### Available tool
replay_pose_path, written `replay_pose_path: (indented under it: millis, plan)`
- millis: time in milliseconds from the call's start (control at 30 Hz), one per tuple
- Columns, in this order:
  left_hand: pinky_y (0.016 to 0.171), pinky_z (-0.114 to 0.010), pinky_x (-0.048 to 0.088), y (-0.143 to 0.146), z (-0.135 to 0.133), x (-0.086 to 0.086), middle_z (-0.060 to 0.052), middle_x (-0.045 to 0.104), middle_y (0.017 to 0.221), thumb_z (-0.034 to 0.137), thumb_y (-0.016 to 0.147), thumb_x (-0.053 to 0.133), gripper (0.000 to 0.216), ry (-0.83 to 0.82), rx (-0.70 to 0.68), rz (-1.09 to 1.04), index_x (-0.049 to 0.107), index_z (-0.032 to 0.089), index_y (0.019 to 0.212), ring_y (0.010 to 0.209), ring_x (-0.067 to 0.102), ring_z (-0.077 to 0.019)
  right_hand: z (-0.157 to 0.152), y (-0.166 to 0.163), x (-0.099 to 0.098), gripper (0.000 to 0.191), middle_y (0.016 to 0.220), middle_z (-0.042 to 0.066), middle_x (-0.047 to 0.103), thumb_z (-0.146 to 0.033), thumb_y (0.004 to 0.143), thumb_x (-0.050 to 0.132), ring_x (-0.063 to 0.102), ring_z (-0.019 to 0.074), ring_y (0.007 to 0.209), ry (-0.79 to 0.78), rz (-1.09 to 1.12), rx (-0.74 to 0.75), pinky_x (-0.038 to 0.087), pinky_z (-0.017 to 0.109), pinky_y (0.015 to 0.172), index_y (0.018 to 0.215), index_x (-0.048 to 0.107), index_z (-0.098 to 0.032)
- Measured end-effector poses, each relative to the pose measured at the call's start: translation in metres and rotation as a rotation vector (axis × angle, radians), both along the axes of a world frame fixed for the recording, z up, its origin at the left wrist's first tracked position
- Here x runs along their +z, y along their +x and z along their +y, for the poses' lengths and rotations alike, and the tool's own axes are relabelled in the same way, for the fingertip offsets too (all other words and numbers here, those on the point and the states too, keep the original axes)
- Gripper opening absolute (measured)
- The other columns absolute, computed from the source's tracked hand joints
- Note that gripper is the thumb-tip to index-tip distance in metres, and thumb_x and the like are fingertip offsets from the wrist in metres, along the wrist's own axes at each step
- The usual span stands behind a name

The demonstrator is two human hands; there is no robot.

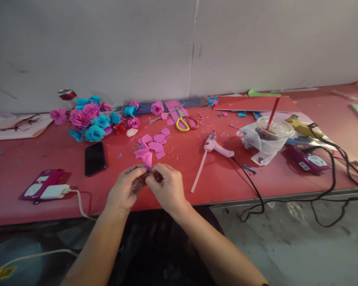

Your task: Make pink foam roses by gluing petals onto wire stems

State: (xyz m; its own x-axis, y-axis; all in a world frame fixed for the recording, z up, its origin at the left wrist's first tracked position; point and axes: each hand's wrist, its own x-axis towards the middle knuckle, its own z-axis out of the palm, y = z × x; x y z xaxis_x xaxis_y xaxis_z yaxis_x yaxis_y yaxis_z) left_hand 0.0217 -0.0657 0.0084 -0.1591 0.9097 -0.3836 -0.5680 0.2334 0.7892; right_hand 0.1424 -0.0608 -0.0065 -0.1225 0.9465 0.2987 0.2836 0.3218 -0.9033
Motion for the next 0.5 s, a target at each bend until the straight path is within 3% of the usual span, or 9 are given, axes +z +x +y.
replay_pose_path:
  millis: [333,500]
  plan:
    - [0.056,-0.019,0.046,0.001,0.0023,-0.001,0.0,0.067,0.058,0.016,0.051,0.078,0.016,-0.036,0.004,0.03,0.067,0.012,0.061,0.054,0.061,-0.0097,-0.0019,0.0003,-0.0002,0.008,0.068,0.001,0.058,-0.016,0.08,0.056,0.052,0.0123,0.058,0.263,-0.433,-0.061,0.036,0.022,0.056,0.075,0.061,-0.018]
    - [0.061,-0.021,0.048,-0.0041,-0.006,0.0067,0.0,0.07,0.074,0.026,0.061,0.076,0.022,-0.026,-0.034,0.06,0.068,0.016,0.079,0.068,0.065,-0.0122,-0.0007,0.0006,-0.0022,0.01,0.064,-0.001,0.055,-0.014,0.077,0.058,0.049,0.0111,0.057,0.187,-0.318,-0.065,0.036,0.021,0.056,0.068,0.057,-0.018]
